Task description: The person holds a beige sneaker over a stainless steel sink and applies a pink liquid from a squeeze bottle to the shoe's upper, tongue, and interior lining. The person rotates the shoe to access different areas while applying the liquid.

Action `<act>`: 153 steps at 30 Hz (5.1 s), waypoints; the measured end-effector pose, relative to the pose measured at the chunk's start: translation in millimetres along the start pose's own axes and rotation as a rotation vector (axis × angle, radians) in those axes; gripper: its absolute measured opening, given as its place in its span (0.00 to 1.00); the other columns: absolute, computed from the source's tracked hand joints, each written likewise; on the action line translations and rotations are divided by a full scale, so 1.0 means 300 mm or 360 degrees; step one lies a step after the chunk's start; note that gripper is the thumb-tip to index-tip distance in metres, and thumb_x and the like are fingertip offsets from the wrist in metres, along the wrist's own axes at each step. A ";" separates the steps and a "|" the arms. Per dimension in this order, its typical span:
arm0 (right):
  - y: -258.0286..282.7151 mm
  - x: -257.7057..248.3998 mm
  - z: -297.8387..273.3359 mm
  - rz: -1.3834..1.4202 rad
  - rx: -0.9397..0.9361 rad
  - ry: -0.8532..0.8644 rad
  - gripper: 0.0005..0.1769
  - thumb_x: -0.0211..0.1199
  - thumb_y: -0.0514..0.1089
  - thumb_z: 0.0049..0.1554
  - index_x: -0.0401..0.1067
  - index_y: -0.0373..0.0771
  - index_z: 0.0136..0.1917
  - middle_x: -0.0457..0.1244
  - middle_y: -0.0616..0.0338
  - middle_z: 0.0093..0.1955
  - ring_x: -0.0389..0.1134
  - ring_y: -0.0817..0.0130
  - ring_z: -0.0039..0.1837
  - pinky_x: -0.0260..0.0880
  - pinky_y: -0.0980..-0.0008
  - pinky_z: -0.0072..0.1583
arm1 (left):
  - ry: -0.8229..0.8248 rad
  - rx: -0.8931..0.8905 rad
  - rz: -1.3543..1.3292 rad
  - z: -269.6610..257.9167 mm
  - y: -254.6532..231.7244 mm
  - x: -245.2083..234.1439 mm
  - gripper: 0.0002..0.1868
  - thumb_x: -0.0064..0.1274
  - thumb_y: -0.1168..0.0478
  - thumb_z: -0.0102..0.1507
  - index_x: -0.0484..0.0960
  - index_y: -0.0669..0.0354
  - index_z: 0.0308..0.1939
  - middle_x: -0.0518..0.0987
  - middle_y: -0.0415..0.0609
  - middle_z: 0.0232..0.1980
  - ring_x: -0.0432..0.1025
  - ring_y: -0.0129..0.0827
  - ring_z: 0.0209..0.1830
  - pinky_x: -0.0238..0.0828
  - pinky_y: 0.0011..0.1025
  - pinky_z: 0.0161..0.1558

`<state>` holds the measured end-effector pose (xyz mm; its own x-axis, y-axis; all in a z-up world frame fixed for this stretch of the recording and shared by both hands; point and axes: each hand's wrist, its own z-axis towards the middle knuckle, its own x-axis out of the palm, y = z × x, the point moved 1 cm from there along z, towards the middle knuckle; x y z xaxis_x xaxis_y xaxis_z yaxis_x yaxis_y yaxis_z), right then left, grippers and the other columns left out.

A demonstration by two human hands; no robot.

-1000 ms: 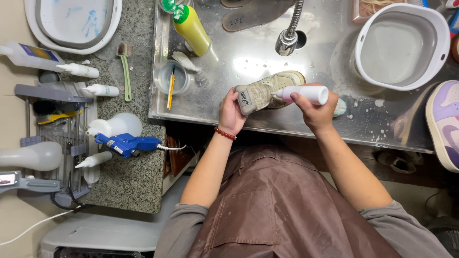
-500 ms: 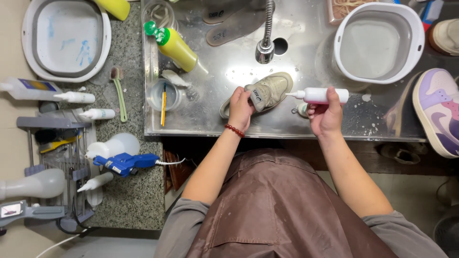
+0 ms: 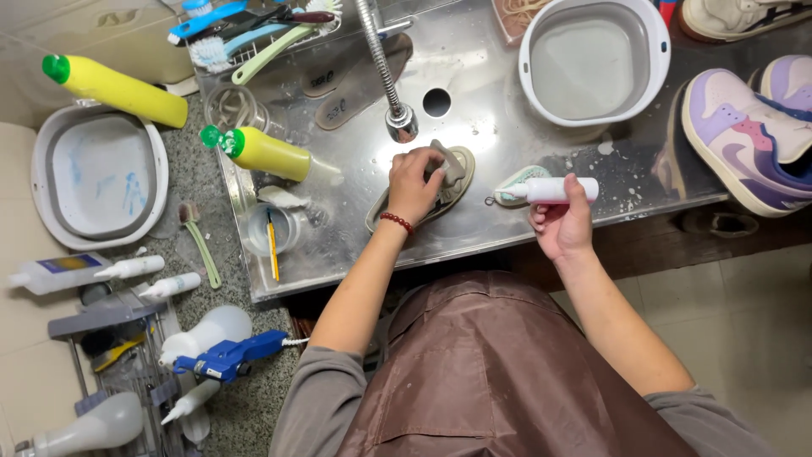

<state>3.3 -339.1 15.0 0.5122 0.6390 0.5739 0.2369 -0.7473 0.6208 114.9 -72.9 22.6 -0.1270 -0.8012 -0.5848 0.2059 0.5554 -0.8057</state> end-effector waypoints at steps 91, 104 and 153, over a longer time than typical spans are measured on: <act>0.195 0.305 0.223 -0.1892 -0.0917 0.0635 0.12 0.76 0.42 0.56 0.78 0.31 0.45 0.71 0.55 0.41 0.71 0.75 0.43 0.71 0.75 0.46 | -0.0144 -0.0455 -0.0295 0.019 0.028 0.172 0.24 0.71 0.54 0.52 0.79 0.52 0.49 0.85 0.47 0.38 0.80 0.39 0.39 0.74 0.37 0.51; 0.184 0.291 0.224 -0.1784 -0.0908 0.0654 0.14 0.77 0.42 0.57 0.76 0.30 0.46 0.71 0.56 0.42 0.71 0.75 0.44 0.71 0.75 0.46 | -0.0106 -0.0484 -0.0302 0.021 0.019 0.157 0.30 0.72 0.56 0.52 0.76 0.52 0.54 0.85 0.47 0.36 0.79 0.39 0.36 0.75 0.37 0.45; 0.134 0.202 0.180 -0.1078 -0.0627 0.0410 0.17 0.71 0.39 0.59 0.71 0.27 0.57 0.69 0.47 0.50 0.74 0.60 0.47 0.78 0.66 0.46 | -0.0004 -0.0596 -0.0555 0.027 -0.009 0.120 0.20 0.67 0.60 0.56 0.80 0.55 0.50 0.86 0.47 0.37 0.81 0.31 0.35 0.78 0.29 0.41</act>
<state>88.5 -340.2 45.9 0.1454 0.9859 0.0828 0.0949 -0.0972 0.9907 117.8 -105.0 4.7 -0.1237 -0.9533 -0.2755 -0.2103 0.2965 -0.9316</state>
